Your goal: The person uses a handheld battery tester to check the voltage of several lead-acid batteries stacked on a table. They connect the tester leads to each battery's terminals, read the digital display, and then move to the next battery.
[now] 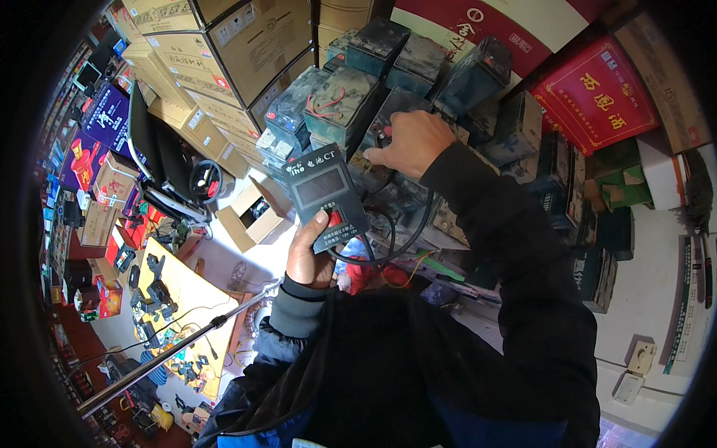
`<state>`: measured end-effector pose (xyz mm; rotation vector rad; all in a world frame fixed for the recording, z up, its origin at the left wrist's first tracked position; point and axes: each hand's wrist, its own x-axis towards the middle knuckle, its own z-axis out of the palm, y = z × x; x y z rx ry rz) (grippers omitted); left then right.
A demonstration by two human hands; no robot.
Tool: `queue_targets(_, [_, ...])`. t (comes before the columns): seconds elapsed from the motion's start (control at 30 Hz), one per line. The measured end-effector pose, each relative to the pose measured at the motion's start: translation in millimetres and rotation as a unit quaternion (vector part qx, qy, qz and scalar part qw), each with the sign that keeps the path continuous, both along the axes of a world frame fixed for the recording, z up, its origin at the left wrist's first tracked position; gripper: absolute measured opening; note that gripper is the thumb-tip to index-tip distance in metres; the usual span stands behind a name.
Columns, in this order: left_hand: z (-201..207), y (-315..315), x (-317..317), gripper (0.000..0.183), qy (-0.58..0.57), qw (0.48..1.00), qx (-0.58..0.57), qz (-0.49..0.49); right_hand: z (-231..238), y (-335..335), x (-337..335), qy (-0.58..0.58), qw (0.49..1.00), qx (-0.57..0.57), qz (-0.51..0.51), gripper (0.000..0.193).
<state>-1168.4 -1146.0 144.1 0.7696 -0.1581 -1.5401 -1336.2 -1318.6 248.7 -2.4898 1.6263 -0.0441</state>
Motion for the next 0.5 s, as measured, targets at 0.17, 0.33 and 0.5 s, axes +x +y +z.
queue_targets(0.17, [-6.0, -1.8, 3.6, 0.041, 0.009, 1.0, -0.002, -0.01, -7.2, 7.3, -10.4, -0.005, 1.0, -0.008, 0.011, 0.061])
queue_targets(0.33, [-22.5, -1.8, 3.8, 0.045, 0.077, 0.996, -0.036, -0.003, -13.8, 6.2, -26.2, -0.05, 0.998, -0.041, 0.025, 0.059])
queue_targets(0.5, [-31.3, 2.1, 9.4, 0.06, 0.135, 0.983, -0.123, -0.027, -9.7, 22.5, -38.4, -0.17, 0.983, -0.063, 0.032, 0.059])
